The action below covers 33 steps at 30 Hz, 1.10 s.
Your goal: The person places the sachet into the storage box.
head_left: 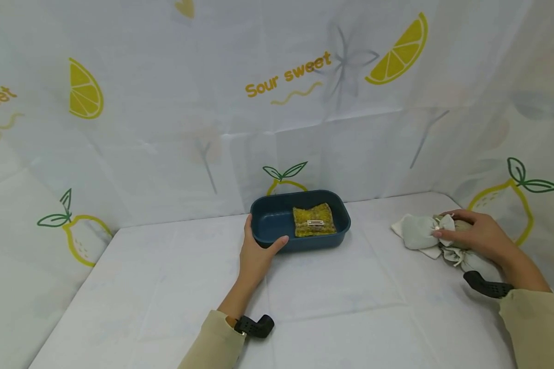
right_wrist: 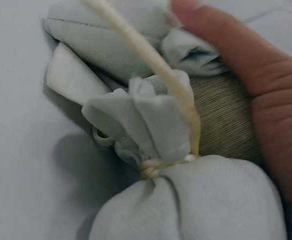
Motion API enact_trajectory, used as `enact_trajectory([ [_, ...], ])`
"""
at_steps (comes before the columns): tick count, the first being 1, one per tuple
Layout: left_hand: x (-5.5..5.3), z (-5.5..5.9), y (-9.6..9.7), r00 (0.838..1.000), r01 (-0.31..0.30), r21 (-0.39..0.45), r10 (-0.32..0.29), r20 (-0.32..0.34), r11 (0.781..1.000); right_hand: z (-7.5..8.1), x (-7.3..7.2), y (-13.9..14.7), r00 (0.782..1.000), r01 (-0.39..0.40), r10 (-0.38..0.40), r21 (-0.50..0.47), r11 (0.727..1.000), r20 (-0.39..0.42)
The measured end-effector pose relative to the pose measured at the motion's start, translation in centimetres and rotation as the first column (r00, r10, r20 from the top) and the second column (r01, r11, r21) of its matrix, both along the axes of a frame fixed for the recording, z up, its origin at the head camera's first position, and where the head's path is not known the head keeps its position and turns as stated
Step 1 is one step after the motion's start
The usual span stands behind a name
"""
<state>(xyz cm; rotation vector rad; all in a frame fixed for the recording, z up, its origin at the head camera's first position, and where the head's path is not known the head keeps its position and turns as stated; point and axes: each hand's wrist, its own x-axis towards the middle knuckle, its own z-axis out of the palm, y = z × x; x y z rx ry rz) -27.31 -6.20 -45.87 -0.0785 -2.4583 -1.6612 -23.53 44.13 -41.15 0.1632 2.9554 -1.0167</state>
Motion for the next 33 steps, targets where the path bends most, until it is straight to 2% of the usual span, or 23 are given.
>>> enact_trajectory([
  [3, 0.0, 0.0, 0.0, 1.000, 0.001, -0.003, -0.001, -0.001, 1.000, 0.0, 0.0, -0.4, 0.996, 0.044, -0.047, -0.036, 0.998, -0.076],
  [5, 0.0, 0.1, -0.1, 1.000, 0.001, 0.000, -0.001, -0.003, 1.000, 0.1, -0.2, -0.9, 0.986, 0.070, -0.076, -0.044, 0.997, -0.149],
  [9, 0.0, 0.1, -0.1, 1.000, 0.002, 0.008, -0.002, -0.009, 1.000, 0.7, -0.3, -2.0, 0.964, 0.073, -0.085, -0.055, 0.996, -0.251],
  [12, -0.1, 0.0, -0.1, 1.000, 0.001, -0.003, -0.001, -0.012, 1.000, 1.4, -0.2, -2.8, 0.957, 0.050, -0.070, -0.078, 0.996, -0.280],
  [19, -0.1, -0.2, -0.1, 1.000, -0.009, -0.013, 0.009, -0.013, 1.000, 3.4, 0.4, -5.1, 0.953, 0.003, -0.019, -0.055, 0.998, -0.303],
  [23, -0.1, -0.1, 0.0, 1.000, -0.006, -0.005, 0.006, -0.010, 1.000, 4.5, 0.7, -6.9, 0.940, -0.039, 0.009, -0.082, 0.996, -0.340],
  [29, 0.0, 0.0, 0.0, 1.000, 0.006, 0.007, -0.006, -0.010, 1.000, 5.4, 0.7, -10.3, 0.896, -0.109, 0.064, -0.078, 0.991, -0.438],
  [33, 0.2, 0.1, -0.1, 1.000, 0.003, 0.009, -0.003, -0.019, 1.000, 5.7, 0.0, -12.9, 0.857, -0.165, 0.132, -0.021, 0.986, -0.498],
])
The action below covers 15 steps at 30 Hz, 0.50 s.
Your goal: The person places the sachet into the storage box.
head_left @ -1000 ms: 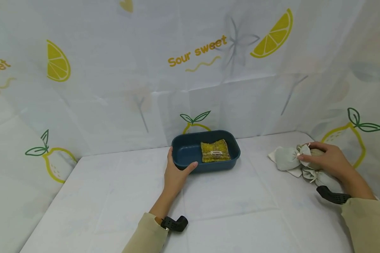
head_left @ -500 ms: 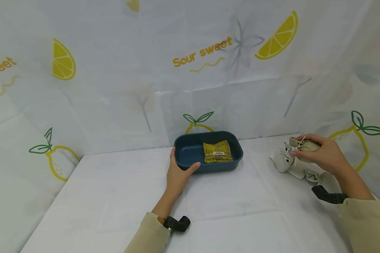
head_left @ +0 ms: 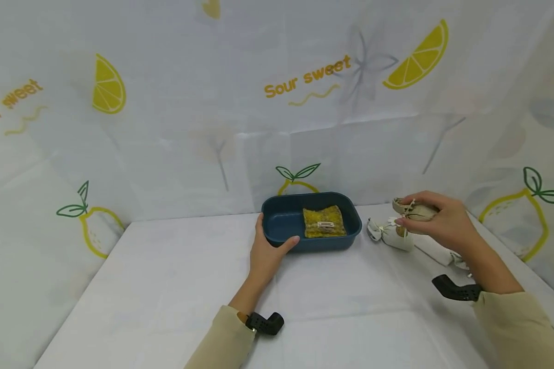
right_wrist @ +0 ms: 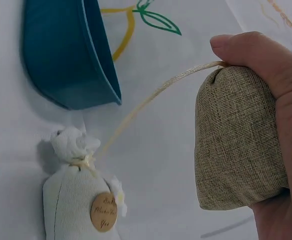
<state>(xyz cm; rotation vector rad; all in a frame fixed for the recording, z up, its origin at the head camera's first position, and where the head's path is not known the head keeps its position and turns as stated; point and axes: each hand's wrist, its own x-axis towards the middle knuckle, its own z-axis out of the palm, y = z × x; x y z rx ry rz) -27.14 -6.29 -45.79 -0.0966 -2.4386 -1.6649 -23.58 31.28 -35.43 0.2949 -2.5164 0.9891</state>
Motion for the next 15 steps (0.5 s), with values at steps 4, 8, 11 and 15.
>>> enact_trajectory([
  [4, -0.1, -0.2, 0.0, 1.000, -0.002, -0.008, 0.002, 0.009, 1.000, 0.7, -1.3, -2.4, 0.993, -0.090, 0.091, 0.022, 0.996, -0.081],
  [8, -0.2, -0.4, 0.0, 1.000, -0.006, -0.018, 0.007, 0.010, 1.000, 1.5, -2.6, -4.6, 0.968, -0.194, 0.199, 0.050, 0.980, -0.151],
  [11, -0.2, -0.5, 0.0, 1.000, -0.012, -0.017, 0.012, 0.006, 1.000, 1.6, -3.9, -6.1, 0.949, -0.260, 0.270, 0.081, 0.962, -0.163],
  [15, -0.3, -0.4, 0.2, 1.000, -0.013, -0.010, 0.013, -0.002, 1.000, 1.1, -5.7, -8.0, 0.933, -0.313, 0.326, 0.103, 0.944, -0.150],
])
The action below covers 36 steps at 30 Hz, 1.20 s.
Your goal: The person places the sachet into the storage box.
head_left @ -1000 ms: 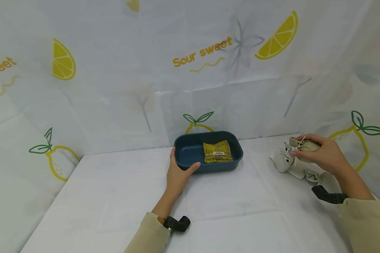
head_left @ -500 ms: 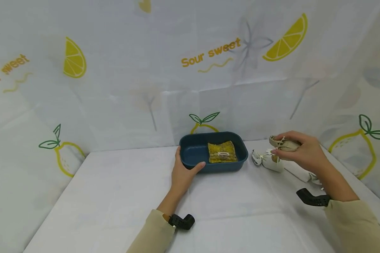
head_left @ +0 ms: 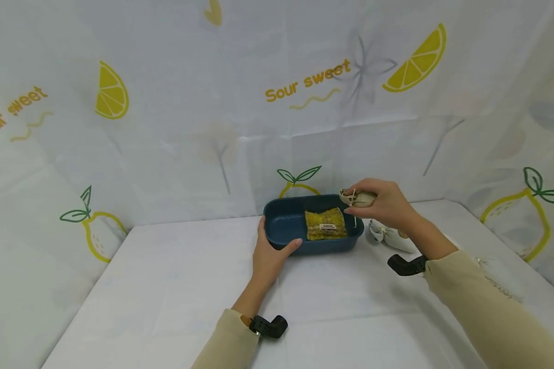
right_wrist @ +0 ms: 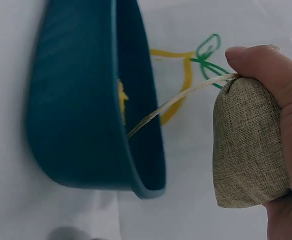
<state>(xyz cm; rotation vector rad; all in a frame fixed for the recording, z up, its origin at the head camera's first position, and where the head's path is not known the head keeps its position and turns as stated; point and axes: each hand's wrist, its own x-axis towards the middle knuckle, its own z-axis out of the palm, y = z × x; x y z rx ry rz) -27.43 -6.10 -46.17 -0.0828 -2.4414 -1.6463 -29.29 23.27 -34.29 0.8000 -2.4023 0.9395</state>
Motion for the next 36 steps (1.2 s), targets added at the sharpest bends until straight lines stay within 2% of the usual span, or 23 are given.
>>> enact_trajectory([
  [8, 0.0, -0.5, 0.5, 1.000, 0.008, -0.013, -0.008, 0.013, 1.000, -2.6, -3.5, -2.6, 0.994, 0.046, -0.056, 0.103, 0.994, 0.099],
  [11, 0.1, -0.6, 0.8, 1.000, 0.011, -0.013, -0.011, 0.017, 1.000, -3.7, -4.8, -3.2, 0.989, 0.042, -0.066, 0.172, 0.984, 0.136],
  [15, 0.2, -0.5, 0.9, 1.000, 0.015, -0.007, -0.014, 0.025, 1.000, -5.2, -6.4, -3.5, 0.975, 0.028, -0.094, 0.308, 0.951, 0.201],
  [19, 0.2, -0.1, 0.9, 0.999, 0.018, -0.013, -0.018, 0.026, 1.000, -5.6, -7.1, -3.8, 0.954, 0.017, -0.132, 0.393, 0.919, 0.268],
  [24, 0.1, 0.1, 0.4, 1.000, 0.006, -0.020, -0.006, 0.029, 1.000, -5.5, -7.3, -4.5, 0.959, 0.009, -0.129, 0.428, 0.904, 0.252],
  [28, -0.1, 0.1, 0.0, 1.000, -0.011, -0.018, 0.011, 0.028, 1.000, -5.3, -7.2, -4.9, 0.974, 0.006, -0.096, 0.401, 0.916, 0.207],
  [31, -0.2, 0.2, -0.1, 1.000, -0.012, -0.015, 0.012, 0.027, 1.000, -4.9, -6.3, -4.4, 0.976, 0.015, -0.090, 0.354, 0.935, 0.197],
  [36, -0.1, 0.4, -0.1, 0.999, -0.007, -0.019, 0.007, 0.036, 1.000, -4.0, -3.9, -2.0, 0.973, 0.053, -0.113, 0.278, 0.959, 0.203],
])
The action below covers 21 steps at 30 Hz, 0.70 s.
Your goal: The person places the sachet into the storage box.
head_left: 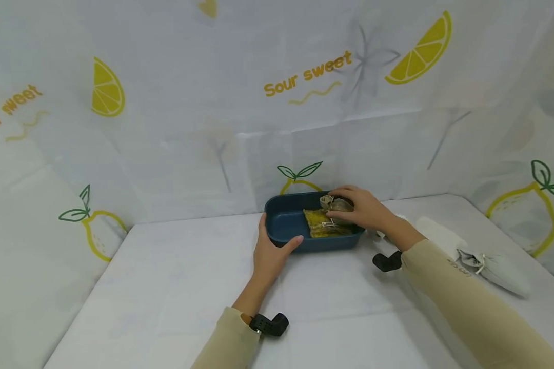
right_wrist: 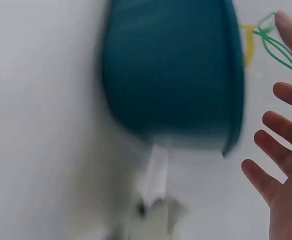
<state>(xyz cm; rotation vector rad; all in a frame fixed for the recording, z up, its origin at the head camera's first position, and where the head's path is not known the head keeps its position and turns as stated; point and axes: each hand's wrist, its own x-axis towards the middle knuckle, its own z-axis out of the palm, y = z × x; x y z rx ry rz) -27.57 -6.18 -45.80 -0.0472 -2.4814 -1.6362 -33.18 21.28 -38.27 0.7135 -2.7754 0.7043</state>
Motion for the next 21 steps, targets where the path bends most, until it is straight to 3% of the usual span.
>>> enact_trajectory([
  [10, 0.1, 0.1, 0.0, 1.000, 0.002, 0.004, -0.002, -0.005, 1.000, 1.1, 4.6, 6.4, 0.986, 0.028, -0.039, -0.072, 0.997, -0.159],
  [21, 0.1, -0.1, 0.0, 1.000, 0.006, 0.000, -0.006, -0.024, 1.000, 0.9, 7.2, 9.8, 0.965, 0.113, -0.149, -0.167, 0.979, -0.218],
])
